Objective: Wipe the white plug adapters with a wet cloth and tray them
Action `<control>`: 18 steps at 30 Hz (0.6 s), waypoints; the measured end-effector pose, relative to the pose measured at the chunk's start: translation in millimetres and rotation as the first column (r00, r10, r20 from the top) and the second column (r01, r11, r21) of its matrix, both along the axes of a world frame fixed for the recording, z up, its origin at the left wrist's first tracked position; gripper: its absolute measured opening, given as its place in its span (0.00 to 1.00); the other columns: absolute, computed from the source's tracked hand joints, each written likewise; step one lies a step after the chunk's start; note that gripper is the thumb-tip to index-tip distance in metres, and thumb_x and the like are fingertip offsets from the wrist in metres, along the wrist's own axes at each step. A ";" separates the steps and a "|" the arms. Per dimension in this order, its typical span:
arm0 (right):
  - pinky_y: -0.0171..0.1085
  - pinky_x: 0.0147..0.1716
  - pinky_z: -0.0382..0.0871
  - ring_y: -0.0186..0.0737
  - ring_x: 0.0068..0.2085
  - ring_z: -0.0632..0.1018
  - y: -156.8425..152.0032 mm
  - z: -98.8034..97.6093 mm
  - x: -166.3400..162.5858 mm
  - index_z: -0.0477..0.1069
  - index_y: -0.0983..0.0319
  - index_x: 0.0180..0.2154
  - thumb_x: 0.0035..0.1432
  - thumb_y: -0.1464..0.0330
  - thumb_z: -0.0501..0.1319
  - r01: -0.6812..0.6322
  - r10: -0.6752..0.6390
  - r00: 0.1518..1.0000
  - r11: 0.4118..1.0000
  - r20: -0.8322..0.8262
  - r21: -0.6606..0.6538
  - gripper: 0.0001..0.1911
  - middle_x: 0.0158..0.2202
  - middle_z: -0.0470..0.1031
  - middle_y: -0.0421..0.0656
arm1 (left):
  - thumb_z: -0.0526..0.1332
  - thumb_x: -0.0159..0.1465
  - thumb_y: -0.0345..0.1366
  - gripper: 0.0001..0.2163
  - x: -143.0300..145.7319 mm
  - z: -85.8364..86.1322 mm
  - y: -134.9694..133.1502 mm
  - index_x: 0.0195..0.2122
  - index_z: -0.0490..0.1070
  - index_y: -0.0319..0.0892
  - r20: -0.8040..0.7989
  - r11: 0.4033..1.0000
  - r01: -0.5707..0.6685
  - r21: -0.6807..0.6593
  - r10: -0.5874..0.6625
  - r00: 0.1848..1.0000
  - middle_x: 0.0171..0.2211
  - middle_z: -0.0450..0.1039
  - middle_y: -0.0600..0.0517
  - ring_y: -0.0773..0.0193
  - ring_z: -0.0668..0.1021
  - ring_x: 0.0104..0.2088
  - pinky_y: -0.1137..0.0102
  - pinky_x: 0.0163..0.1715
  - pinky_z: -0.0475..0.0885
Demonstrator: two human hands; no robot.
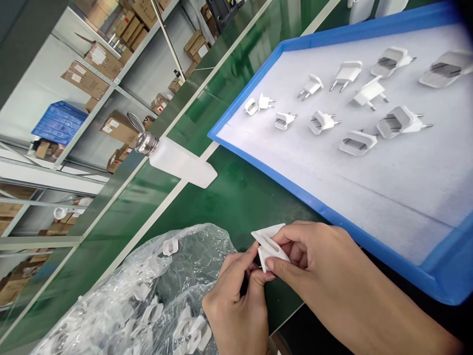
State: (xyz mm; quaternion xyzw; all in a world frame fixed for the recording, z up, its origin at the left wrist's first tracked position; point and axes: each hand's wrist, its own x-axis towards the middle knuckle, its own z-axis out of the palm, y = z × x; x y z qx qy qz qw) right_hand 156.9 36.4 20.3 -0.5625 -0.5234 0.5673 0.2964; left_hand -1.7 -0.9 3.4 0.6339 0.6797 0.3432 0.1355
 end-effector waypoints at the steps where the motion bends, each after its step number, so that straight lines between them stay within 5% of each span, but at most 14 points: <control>1: 0.28 0.19 0.62 0.32 0.24 0.74 0.2 -0.4 -0.8 0.75 0.54 0.26 0.59 0.72 0.61 0.007 -0.007 1.000 1.000 0.005 0.012 0.10 0.23 0.75 0.33 | 0.65 0.60 0.29 0.12 0.1 0.3 -0.1 0.41 0.84 0.51 -0.003 1.000 -0.003 -0.005 0.003 1.000 0.28 0.78 0.60 0.72 0.74 0.22 0.78 0.27 0.70; 5: 0.28 0.17 0.60 0.31 0.22 0.71 -3.5 -7.6 -4.3 0.72 0.55 0.24 0.59 0.71 0.61 0.007 -0.010 0.999 0.997 0.037 0.075 0.11 0.21 0.72 0.33 | 0.64 0.60 0.29 0.12 0.4 1.5 0.3 0.40 0.84 0.51 -0.016 1.000 -0.005 -0.013 0.005 1.000 0.27 0.77 0.59 0.71 0.73 0.21 0.77 0.27 0.71; 9: 0.29 0.18 0.64 0.29 0.23 0.74 -19.0 -25.5 -1.5 0.74 0.56 0.32 0.65 0.71 0.58 0.019 -0.063 0.991 0.940 0.120 0.341 0.10 0.30 0.74 0.36 | 0.64 0.59 0.28 0.13 -1.0 2.2 0.6 0.40 0.84 0.50 0.001 0.999 -0.008 -0.031 0.008 1.000 0.28 0.78 0.59 0.71 0.73 0.21 0.77 0.28 0.71; 13: 0.30 0.31 0.76 0.33 0.34 0.80 -36.3 -41.7 2.2 0.69 0.61 0.57 0.71 0.75 0.49 -0.161 0.016 0.975 0.733 0.220 0.661 0.19 0.43 0.77 0.43 | 0.65 0.60 0.28 0.12 -2.9 3.0 -1.3 0.41 0.84 0.50 -0.044 0.997 0.031 -0.068 -0.034 0.998 0.30 0.80 0.58 0.70 0.76 0.24 0.77 0.30 0.73; 18: 0.37 0.46 0.80 0.43 0.44 0.82 -40.2 -42.5 -1.6 0.72 0.71 0.55 0.67 0.80 0.47 -0.279 0.014 0.947 0.525 0.320 0.804 0.21 0.43 0.81 0.49 | 0.62 0.63 0.29 0.14 -1.7 0.8 -3.4 0.44 0.83 0.52 -0.070 1.000 -0.007 -0.022 0.005 0.998 0.33 0.82 0.57 0.71 0.75 0.23 0.77 0.29 0.73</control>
